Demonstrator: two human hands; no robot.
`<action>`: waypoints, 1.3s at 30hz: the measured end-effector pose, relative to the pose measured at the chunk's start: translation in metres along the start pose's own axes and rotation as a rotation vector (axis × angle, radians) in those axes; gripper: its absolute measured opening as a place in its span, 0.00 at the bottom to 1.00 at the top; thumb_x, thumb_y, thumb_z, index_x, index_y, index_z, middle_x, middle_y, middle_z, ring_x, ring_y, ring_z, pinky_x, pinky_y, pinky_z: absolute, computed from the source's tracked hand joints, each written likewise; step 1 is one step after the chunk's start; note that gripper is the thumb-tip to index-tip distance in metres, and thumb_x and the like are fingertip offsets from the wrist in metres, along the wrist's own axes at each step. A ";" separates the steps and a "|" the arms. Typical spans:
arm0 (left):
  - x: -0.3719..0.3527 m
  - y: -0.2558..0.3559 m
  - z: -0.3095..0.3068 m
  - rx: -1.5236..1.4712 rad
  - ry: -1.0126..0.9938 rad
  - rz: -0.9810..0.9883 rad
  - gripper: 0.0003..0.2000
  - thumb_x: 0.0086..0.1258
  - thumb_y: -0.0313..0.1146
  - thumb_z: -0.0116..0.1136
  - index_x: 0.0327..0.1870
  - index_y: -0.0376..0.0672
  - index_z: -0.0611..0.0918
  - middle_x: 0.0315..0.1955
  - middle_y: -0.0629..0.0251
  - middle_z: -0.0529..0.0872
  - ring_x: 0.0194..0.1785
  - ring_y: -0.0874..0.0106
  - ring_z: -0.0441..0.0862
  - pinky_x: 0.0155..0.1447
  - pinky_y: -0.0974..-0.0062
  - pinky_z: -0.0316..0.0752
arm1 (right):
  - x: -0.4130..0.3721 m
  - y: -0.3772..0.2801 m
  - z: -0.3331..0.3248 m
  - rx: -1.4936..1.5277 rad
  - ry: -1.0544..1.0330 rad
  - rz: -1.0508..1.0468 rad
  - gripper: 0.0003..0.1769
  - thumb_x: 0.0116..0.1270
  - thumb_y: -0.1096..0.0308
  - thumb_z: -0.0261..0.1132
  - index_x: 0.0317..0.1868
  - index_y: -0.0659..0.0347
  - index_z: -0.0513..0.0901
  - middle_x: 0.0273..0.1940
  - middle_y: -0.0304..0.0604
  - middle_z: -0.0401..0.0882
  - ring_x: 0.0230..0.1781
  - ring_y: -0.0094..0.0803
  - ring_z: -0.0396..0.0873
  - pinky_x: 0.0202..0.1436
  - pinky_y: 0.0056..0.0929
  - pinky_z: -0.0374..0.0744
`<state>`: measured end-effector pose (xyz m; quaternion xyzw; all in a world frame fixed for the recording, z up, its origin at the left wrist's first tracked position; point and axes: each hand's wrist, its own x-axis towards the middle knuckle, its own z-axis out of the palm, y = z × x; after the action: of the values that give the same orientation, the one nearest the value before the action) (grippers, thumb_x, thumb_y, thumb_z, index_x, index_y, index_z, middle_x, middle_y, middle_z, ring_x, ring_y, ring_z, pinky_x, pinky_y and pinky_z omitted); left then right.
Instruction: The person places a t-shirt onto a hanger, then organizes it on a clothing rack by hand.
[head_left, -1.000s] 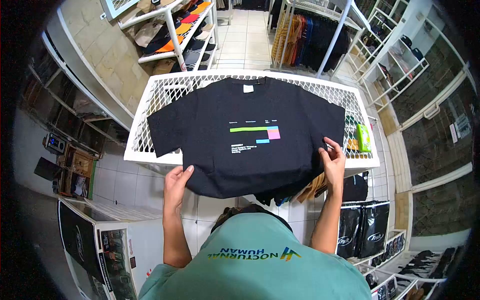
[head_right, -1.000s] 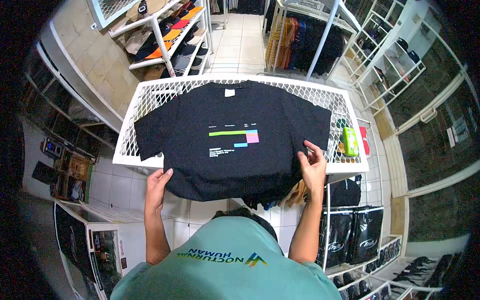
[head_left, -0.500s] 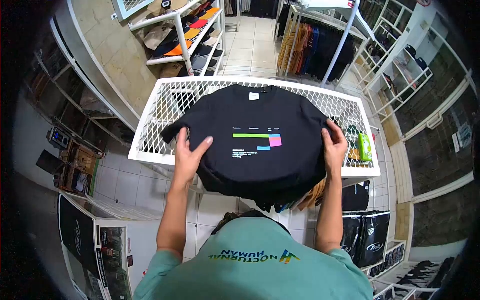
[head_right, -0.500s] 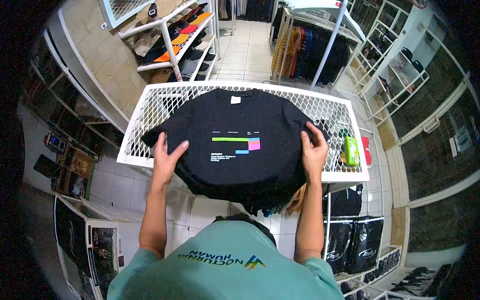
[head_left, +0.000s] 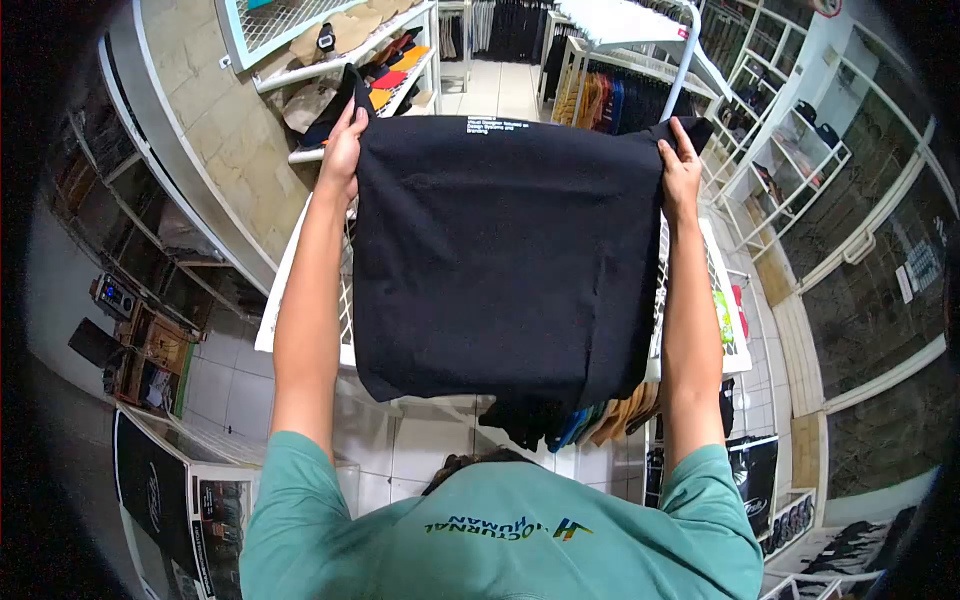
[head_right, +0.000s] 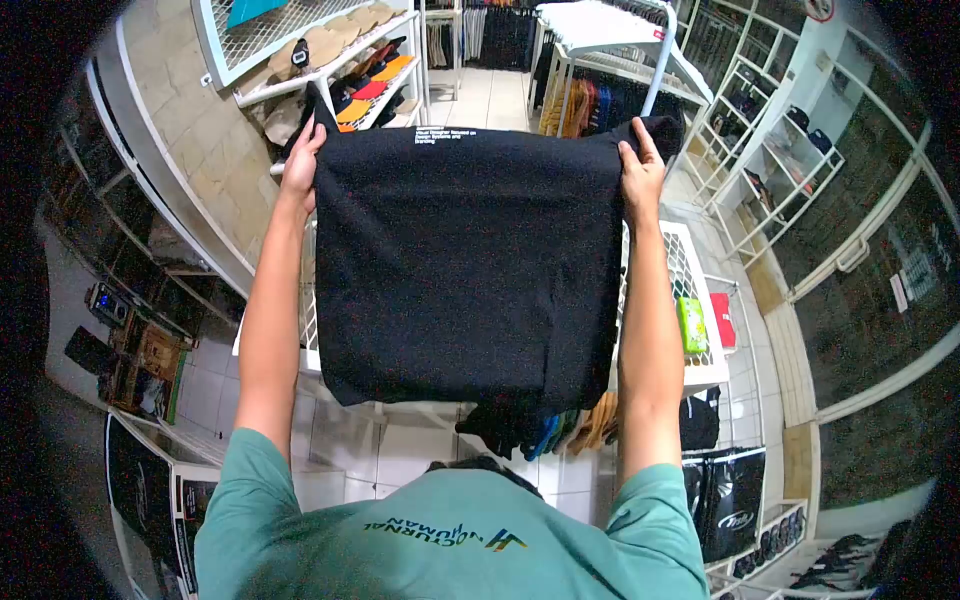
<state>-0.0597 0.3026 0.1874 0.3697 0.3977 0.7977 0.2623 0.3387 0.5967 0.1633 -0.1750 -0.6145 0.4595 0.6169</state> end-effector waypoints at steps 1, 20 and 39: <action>0.013 -0.004 0.000 0.029 0.034 0.058 0.26 0.87 0.40 0.50 0.80 0.42 0.67 0.66 0.61 0.81 0.63 0.70 0.81 0.70 0.69 0.74 | 0.011 0.005 0.004 0.050 0.002 0.007 0.30 0.75 0.76 0.66 0.76 0.69 0.72 0.69 0.48 0.78 0.61 0.28 0.80 0.66 0.25 0.77; -0.085 -0.125 -0.071 0.903 0.041 -0.508 0.30 0.75 0.46 0.64 0.69 0.31 0.78 0.61 0.46 0.86 0.63 0.57 0.84 0.68 0.63 0.75 | -0.114 0.078 -0.042 -0.950 -0.228 0.615 0.45 0.65 0.48 0.76 0.72 0.70 0.73 0.66 0.65 0.79 0.68 0.55 0.79 0.72 0.43 0.75; -0.163 -0.079 -0.052 0.570 0.051 -0.470 0.20 0.82 0.38 0.58 0.62 0.29 0.82 0.51 0.57 0.90 0.50 0.69 0.87 0.57 0.72 0.78 | -0.210 -0.008 -0.023 -0.898 -0.029 0.305 0.24 0.77 0.61 0.62 0.67 0.64 0.77 0.61 0.66 0.82 0.64 0.60 0.80 0.68 0.46 0.76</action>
<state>0.0050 0.2067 0.0386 0.3065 0.6844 0.5819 0.3148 0.3997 0.4363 0.0395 -0.5063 -0.7283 0.2361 0.3969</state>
